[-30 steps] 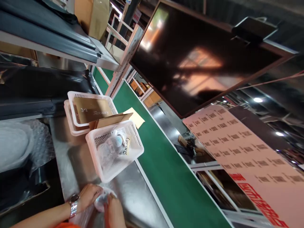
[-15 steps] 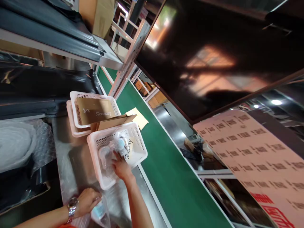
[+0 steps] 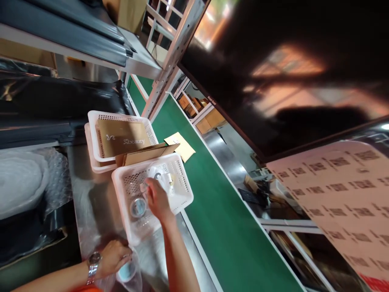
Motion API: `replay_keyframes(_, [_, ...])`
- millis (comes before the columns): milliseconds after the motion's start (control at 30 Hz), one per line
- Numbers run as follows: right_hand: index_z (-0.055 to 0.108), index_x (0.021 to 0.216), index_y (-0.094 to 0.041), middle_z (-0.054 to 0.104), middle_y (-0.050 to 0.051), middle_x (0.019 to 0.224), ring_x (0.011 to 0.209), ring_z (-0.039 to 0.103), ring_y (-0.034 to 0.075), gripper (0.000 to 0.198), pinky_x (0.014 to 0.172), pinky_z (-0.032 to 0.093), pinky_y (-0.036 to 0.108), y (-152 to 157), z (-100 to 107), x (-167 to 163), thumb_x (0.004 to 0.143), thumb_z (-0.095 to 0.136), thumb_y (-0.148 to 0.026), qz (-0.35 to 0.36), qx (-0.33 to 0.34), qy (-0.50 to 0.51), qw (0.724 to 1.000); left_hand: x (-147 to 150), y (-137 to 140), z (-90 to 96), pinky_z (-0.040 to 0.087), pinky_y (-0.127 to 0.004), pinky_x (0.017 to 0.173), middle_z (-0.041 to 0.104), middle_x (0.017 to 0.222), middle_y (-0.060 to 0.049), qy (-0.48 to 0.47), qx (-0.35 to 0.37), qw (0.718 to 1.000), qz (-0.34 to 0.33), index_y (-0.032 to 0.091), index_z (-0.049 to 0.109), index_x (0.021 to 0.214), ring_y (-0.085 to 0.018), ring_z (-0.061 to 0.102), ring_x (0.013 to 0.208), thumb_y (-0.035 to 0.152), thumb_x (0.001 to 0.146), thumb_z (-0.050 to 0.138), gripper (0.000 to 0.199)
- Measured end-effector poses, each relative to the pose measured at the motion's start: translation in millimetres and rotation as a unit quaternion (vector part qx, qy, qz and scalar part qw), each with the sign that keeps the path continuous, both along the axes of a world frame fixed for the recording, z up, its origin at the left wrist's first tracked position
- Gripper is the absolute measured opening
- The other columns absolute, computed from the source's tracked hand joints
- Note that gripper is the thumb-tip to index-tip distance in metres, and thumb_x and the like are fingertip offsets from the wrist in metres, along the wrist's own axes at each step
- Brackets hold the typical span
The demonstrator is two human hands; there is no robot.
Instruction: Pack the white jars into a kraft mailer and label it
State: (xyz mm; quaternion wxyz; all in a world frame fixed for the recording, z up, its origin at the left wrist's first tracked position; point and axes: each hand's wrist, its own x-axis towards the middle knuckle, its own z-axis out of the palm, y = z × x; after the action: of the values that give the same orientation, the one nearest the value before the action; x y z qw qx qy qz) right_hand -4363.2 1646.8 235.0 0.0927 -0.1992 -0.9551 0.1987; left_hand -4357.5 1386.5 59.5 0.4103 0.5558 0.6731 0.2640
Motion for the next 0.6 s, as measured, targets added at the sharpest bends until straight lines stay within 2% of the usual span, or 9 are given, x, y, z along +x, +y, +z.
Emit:
replay_keyframes(33, [0.075, 0.133, -0.024, 0.08, 0.011, 0.131, 0.122, 0.074, 0.026, 0.037, 0.106, 0.055, 0.037, -3.9, -5.2, -4.8, 0.113, 0.046, -0.033, 0.022, -0.023, -0.049, 0.998, 0.6, 0.7, 0.1, 0.044, -0.041, 0.082, 0.076, 0.091, -0.008, 0.0, 0.007, 1.0, -0.002, 0.023, 0.075, 0.083, -0.026, 0.071, 0.089, 0.034, 0.102, 0.054, 0.03])
replay_keyframes(67, [0.078, 0.121, -0.024, 0.082, 0.01, 0.117, 0.111, 0.076, 0.026, 0.033, 0.099, 0.055, 0.035, -4.4, -11.8, -6.2, 0.113, 0.048, -0.035, 0.009, -0.024, -0.119, 0.993, 1.1, 1.3, -0.3, 0.043, -0.041, 0.08, 0.075, 0.089, -0.008, -0.001, 0.014, 1.0, -0.004, 0.022, 0.074, 0.082, -0.025, 0.07, 0.086, 0.032, 0.102, 0.054, 0.03])
replay_keyframes(133, [0.08, 0.106, -0.02, 0.082, 0.015, 0.101, 0.099, 0.077, 0.029, 0.034, 0.091, 0.053, 0.037, 4.6, -26.5, 0.1, 0.112, 0.05, -0.035, -0.081, 0.019, -0.241, 0.967, 2.4, 2.2, -2.4, 0.04, -0.041, 0.077, 0.074, 0.085, -0.007, -0.002, 0.016, 1.0, -0.011, 0.021, 0.072, 0.079, -0.024, 0.068, 0.081, 0.031, 0.102, 0.054, 0.031])
replay_keyframes(200, [0.079, 0.112, -0.01, 0.08, 0.025, 0.103, 0.1, 0.077, 0.036, 0.039, 0.09, 0.053, 0.043, 22.3, -39.5, 11.9, 0.111, 0.049, -0.035, -0.168, 0.063, -0.29, 0.94, 4.1, 2.5, -5.6, 0.039, -0.04, 0.075, 0.074, 0.086, -0.008, 0.004, 0.01, 1.0, -0.015, 0.021, 0.072, 0.078, -0.023, 0.068, 0.081, 0.031, 0.101, 0.056, 0.03])
replay_keyframes(267, [0.071, 0.132, -0.001, 0.077, 0.033, 0.114, 0.106, 0.076, 0.041, 0.047, 0.091, 0.054, 0.048, 40.9, -48.8, 20.4, 0.111, 0.05, -0.038, -0.208, 0.073, -0.285, 0.933, 6.4, 1.8, -9.2, 0.038, -0.038, 0.074, 0.075, 0.088, -0.008, 0.013, 0.001, 1.0, -0.014, 0.021, 0.072, 0.079, -0.022, 0.067, 0.081, 0.032, 0.101, 0.056, 0.029])
replay_keyframes(333, [0.056, 0.154, -0.002, 0.071, 0.033, 0.136, 0.122, 0.072, 0.04, 0.058, 0.099, 0.055, 0.048, 55.1, -55.0, 21.1, 0.108, 0.057, -0.037, -0.201, 0.067, -0.263, 0.941, 8.7, 0.3, -12.3, 0.036, -0.037, 0.073, 0.076, 0.088, -0.007, 0.02, 0.001, 1.0, -0.011, 0.021, 0.072, 0.079, -0.02, 0.065, 0.079, 0.033, 0.102, 0.056, 0.031])
replay_keyframes(433, [0.044, 0.17, -0.014, 0.063, 0.021, 0.157, 0.144, 0.06, 0.032, 0.082, 0.118, 0.048, 0.041, 67.0, -61.3, 12.1, 0.095, 0.075, -0.031, -0.112, 0.035, -0.227, 0.967, 9.8, -2.1, -13.9, 0.033, -0.037, 0.072, 0.076, 0.088, -0.006, 0.023, 0.021, 0.999, -0.014, 0.02, 0.072, 0.08, -0.018, 0.062, 0.078, 0.032, 0.102, 0.057, 0.029])
replay_keyframes(533, [0.063, 0.155, -0.018, 0.07, 0.018, 0.145, 0.135, 0.064, 0.035, 0.089, 0.113, 0.05, 0.042, 74.0, -63.6, 4.3, 0.073, 0.096, -0.031, -0.064, 0.014, -0.218, 0.974, 6.9, -2.5, -9.6, 0.031, -0.038, 0.071, 0.073, 0.084, -0.006, 0.016, 0.032, 0.999, -0.019, 0.02, 0.069, 0.078, -0.018, 0.059, 0.074, 0.03, 0.1, 0.059, 0.027])
replay_keyframes(600, [0.079, 0.127, -0.017, 0.074, 0.018, 0.128, 0.119, 0.068, 0.036, 0.074, 0.099, 0.054, 0.042, 77.6, -60.9, 3.7, 0.059, 0.104, -0.031, -0.08, 0.015, -0.21, 0.974, 4.0, -1.8, -4.7, 0.032, -0.038, 0.071, 0.069, 0.079, -0.004, 0.005, 0.033, 0.999, -0.022, 0.02, 0.065, 0.074, -0.018, 0.057, 0.072, 0.03, 0.1, 0.06, 0.028])
